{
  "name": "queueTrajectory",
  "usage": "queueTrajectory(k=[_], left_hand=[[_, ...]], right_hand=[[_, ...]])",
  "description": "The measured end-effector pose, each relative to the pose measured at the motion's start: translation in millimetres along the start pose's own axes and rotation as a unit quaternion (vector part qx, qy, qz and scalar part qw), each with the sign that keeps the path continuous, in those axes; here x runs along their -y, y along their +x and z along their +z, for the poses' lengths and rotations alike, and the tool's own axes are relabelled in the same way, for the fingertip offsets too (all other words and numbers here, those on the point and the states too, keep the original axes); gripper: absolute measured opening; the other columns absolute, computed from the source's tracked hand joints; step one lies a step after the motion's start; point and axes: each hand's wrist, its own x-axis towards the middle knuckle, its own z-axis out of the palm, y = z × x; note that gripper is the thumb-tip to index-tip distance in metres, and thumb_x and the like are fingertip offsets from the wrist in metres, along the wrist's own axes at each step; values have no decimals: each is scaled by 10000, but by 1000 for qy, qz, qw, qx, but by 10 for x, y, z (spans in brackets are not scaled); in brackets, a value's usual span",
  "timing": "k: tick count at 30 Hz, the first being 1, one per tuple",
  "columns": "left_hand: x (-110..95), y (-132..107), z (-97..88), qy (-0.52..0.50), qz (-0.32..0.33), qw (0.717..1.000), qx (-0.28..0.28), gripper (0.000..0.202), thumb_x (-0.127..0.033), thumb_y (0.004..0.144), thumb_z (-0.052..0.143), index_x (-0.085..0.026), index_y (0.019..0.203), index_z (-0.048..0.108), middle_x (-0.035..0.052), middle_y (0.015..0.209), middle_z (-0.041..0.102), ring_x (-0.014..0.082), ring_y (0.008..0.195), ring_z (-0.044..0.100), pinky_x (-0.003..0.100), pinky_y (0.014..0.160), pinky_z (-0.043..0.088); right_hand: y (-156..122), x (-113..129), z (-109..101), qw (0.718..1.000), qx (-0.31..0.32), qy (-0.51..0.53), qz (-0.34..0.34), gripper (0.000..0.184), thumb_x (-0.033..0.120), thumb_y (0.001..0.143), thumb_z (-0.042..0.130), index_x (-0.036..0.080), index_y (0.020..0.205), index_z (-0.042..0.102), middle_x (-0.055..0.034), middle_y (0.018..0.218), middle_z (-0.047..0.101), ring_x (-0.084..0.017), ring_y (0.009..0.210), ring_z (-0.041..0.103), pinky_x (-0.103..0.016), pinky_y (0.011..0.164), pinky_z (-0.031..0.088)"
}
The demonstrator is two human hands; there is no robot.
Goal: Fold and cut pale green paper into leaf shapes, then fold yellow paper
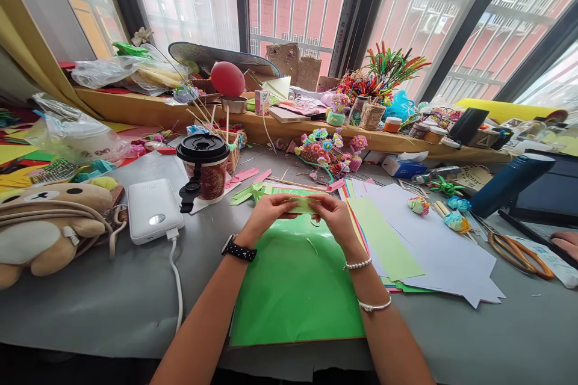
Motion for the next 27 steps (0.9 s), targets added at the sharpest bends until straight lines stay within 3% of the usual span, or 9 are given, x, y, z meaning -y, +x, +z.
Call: queueTrajectory(k=[6, 13, 20, 27], left_hand=[[-18, -7, -6, 3, -9, 1000, 16, 396, -370, 576, 696, -139, 890, 625, 49, 818, 663, 166, 741, 623, 322, 768, 488], [-15, 8, 8, 9, -33, 999, 0, 391, -472, 611, 634, -128, 797, 618, 55, 763, 659, 159, 669, 621, 307, 709, 502], [-6, 10, 7, -11, -37, 999, -2, 332, -417, 597, 666, -121, 743, 635, 44, 752, 649, 146, 690, 609, 303, 743, 487], [-31, -8, 17, 9, -27, 999, -19, 340, -393, 556, 695, -122, 754, 640, 50, 772, 646, 156, 719, 604, 321, 756, 479]], right_hand=[[2, 12, -7, 1000, -22, 1, 0, 202, 313, 630, 625, 173, 768, 671, 8, 583, 592, -77, 423, 489, -225, 430, 414], [0, -3, -15, 1000, -13, -18, -11, 181, 305, 639, 610, 178, 747, 682, -7, 626, 617, -83, 438, 499, -231, 440, 428], [-1, -9, -20, 1000, -4, -17, -17, 157, 278, 648, 607, 182, 747, 682, -5, 654, 619, -81, 452, 509, -225, 451, 438], [-4, 3, -24, 999, 1, -34, -16, 229, 346, 634, 634, 173, 779, 672, -6, 623, 618, -97, 467, 528, -234, 459, 449]])
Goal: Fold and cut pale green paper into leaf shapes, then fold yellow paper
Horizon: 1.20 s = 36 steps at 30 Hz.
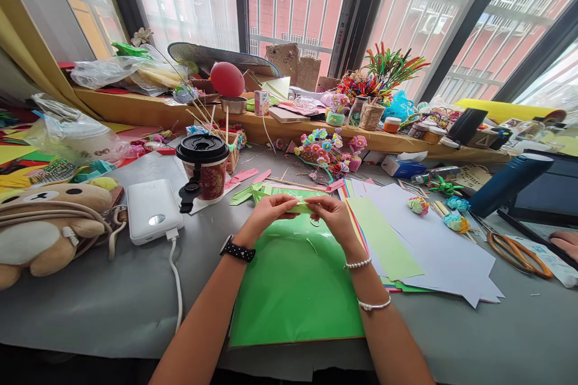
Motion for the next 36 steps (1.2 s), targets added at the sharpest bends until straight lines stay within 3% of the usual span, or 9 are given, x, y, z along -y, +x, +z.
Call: queueTrajectory(k=[7, 36], left_hand=[[1, -5, 6, 31, 28, 999, -13, 342, -390, 542, 700, -137, 767, 653, 50, 824, 644, 155, 729, 592, 317, 745, 475], [97, 58, -5, 40, 72, 996, -29, 289, -323, 548, 706, -130, 755, 650, 17, 739, 619, 110, 652, 561, 264, 659, 502]], right_hand=[[18, -33, -19, 1000, 21, -21, 11, 311, 419, 697, 562, 146, 817, 649, -23, 614, 608, -115, 497, 550, -233, 465, 450], [27, -65, 8, 1000, -9, -5, 28, 176, 296, 652, 619, 142, 738, 621, -6, 596, 593, -108, 488, 554, -217, 450, 424]])
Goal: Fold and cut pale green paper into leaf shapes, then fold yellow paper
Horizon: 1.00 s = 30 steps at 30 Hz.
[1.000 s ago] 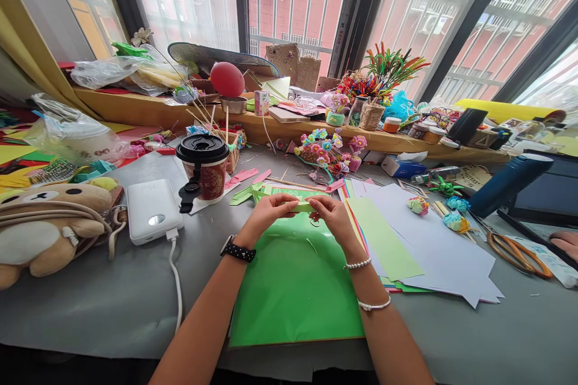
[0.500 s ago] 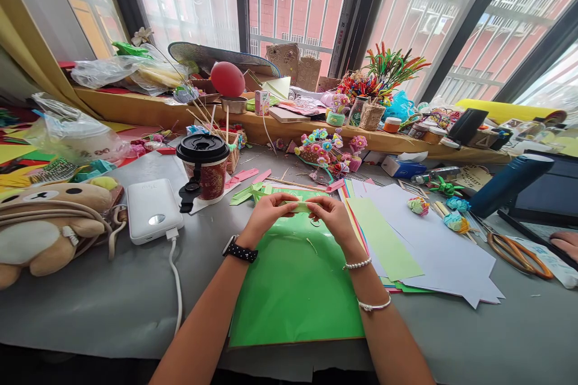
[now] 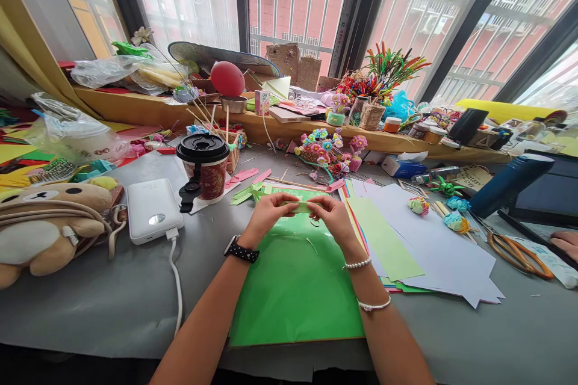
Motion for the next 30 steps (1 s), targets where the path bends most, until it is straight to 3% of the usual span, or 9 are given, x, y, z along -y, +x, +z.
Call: queueTrajectory(k=[18, 30], left_hand=[[-49, -16, 26, -18, -22, 999, -26, 261, -306, 506, 724, -138, 699, 677, 10, 663, 638, 102, 588, 559, 248, 606, 495], [-10, -10, 4, 67, 12, 997, 39, 278, -346, 606, 655, -136, 788, 652, 49, 758, 657, 165, 714, 610, 263, 626, 498]], right_hand=[[-16, 19, 23, 1000, -15, 7, 0, 156, 283, 642, 630, 144, 711, 613, -5, 573, 593, -115, 475, 560, -223, 448, 421], [-22, -7, 17, 1000, 3, 0, -19, 147, 295, 657, 618, 156, 705, 625, -15, 609, 612, -129, 504, 573, -238, 475, 445]])
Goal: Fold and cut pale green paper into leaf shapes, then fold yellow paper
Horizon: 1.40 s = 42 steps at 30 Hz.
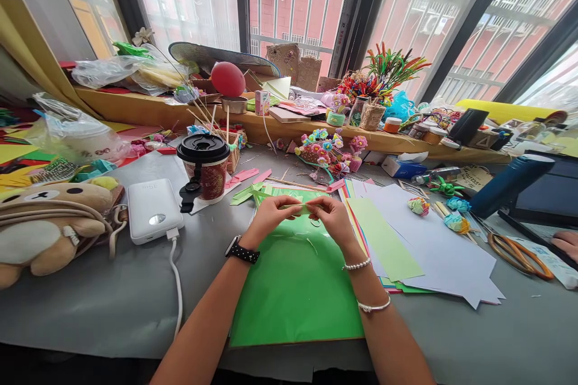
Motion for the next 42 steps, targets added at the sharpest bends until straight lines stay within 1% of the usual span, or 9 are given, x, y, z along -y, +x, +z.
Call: queueTrajectory(k=[4, 7, 14, 19, 23, 29, 35, 39, 42], left_hand=[[13, 7, 17, 13, -3, 999, -34, 243, -336, 602, 653, -131, 731, 661, 41, 673, 657, 159, 643, 612, 256, 584, 498], [-5, -5, 28, 16, -3, 998, -55, 216, -329, 591, 658, -136, 688, 664, 36, 646, 660, 158, 613, 615, 251, 571, 495], [-57, -38, 54, 73, 31, 994, -71, 183, -335, 606, 638, -163, 656, 670, 25, 621, 670, 152, 576, 611, 231, 538, 481], [-67, -47, 59, 107, 52, 990, -70, 158, -312, 633, 620, -168, 669, 672, 22, 647, 678, 144, 571, 606, 219, 533, 476], [-55, -46, 58, 101, 54, 991, -67, 161, -311, 644, 613, -167, 688, 670, 25, 694, 684, 149, 605, 615, 221, 555, 486], [-51, -46, 51, 90, 52, 993, -63, 178, -328, 639, 617, -163, 684, 666, 28, 699, 681, 158, 617, 621, 230, 566, 496], [-54, -52, 57, 97, 68, 992, -44, 207, -360, 656, 597, -171, 696, 670, 28, 673, 675, 158, 606, 621, 232, 569, 497], [-37, -35, 57, 79, 55, 995, -37, 236, -374, 660, 583, -164, 715, 675, 37, 702, 679, 167, 620, 630, 234, 561, 497], [-27, -21, 51, 65, 41, 996, -36, 242, -362, 657, 582, -152, 724, 681, 49, 722, 680, 176, 623, 637, 240, 557, 496]], right_hand=[[-4, 14, 10, 1000, 2, -17, -7, 144, 291, 668, 611, 154, 710, 624, -13, 599, 607, -129, 508, 578, -229, 464, 438], [-8, 32, 13, 1000, 3, -25, -9, 147, 293, 675, 606, 151, 713, 622, -13, 592, 600, -127, 506, 578, -225, 459, 434], [-14, 46, 2, 999, 19, -42, -8, 218, 352, 656, 618, 149, 737, 614, -18, 621, 605, -122, 507, 569, -229, 465, 446], [-11, 48, 6, 999, 25, -41, -11, 216, 342, 660, 615, 147, 751, 617, -28, 675, 616, -106, 510, 549, -219, 461, 449], [-13, 55, 2, 999, 31, -38, -12, 214, 339, 668, 608, 148, 763, 621, -31, 691, 622, -105, 520, 550, -219, 466, 452], [-27, 59, -6, 999, 42, -25, -6, 258, 368, 650, 623, 149, 785, 622, -41, 710, 637, -119, 541, 566, -232, 477, 465], [-22, 58, 10, 999, 13, -30, 2, 222, 373, 639, 630, 156, 686, 614, -24, 627, 621, -121, 514, 561, -233, 473, 461], [-16, 37, 10, 999, -10, -41, -15, 203, 368, 651, 617, 165, 654, 606, -9, 572, 602, -119, 464, 551, -227, 430, 433], [-12, 24, 12, 999, -19, -46, -14, 204, 366, 643, 625, 164, 638, 602, -5, 551, 596, -119, 446, 547, -225, 412, 422]])
